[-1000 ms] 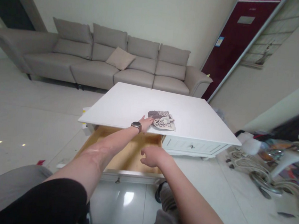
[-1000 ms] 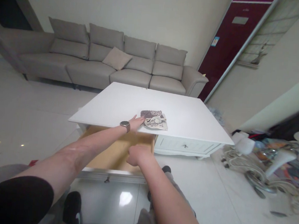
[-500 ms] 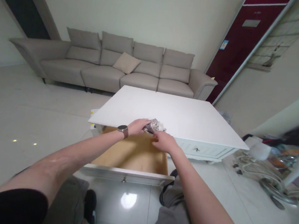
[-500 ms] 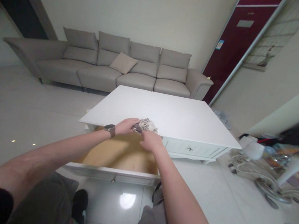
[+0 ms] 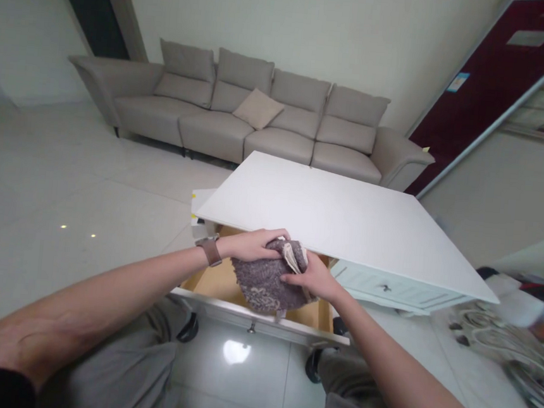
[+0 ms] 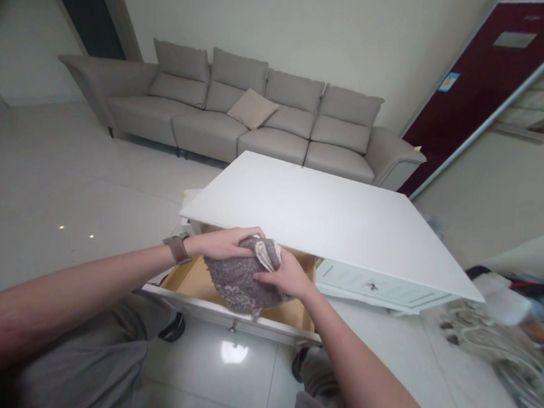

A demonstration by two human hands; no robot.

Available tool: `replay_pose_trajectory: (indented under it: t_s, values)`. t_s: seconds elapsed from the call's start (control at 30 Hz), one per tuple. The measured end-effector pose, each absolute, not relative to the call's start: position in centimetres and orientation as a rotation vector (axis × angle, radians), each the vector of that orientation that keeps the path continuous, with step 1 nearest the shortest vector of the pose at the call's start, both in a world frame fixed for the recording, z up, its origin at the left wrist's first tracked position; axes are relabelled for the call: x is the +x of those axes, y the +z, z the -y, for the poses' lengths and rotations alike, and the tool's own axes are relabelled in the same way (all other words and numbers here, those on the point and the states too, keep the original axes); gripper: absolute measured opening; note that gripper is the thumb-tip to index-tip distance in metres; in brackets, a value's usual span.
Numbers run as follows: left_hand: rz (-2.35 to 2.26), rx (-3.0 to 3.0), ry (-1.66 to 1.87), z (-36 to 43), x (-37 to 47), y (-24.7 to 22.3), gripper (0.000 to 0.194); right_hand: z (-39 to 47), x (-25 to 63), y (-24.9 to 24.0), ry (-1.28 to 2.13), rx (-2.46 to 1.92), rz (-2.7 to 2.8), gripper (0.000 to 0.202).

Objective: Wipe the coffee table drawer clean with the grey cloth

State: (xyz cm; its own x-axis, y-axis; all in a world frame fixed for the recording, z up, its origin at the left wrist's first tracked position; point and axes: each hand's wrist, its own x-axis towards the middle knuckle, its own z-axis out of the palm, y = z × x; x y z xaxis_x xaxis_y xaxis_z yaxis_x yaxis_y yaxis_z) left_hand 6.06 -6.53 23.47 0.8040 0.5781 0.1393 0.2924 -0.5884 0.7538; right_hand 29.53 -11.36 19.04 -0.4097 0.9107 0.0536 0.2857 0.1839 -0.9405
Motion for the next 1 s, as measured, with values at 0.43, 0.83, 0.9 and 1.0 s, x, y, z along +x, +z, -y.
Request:
replay_pose_trajectory:
  t_s: [0.43,0.83,0.9,1.0]
  values:
    - [-0.548,1.224,0.633,5.0,1.8,19.8,0.07,9.3,26.7,18.2,1.243,-1.233,1.129,0.063]
    - [-0.906,1.054,0.782,3.3,2.3,15.9,0.065,6.4,27.0,15.6,1.184,-1.302,1.379,0.054]
    - [-0.961,1.173,0.747,2.7,1.4,15.8,0.058,5.4,28.4,14.8,1.134,-1.43,1.525,0.043]
    - [-1.051,1.363,0.641,2.4,-0.2,15.5,0.047,4.3,32.1,13.3,0.857,-1.763,1.938,0.021]
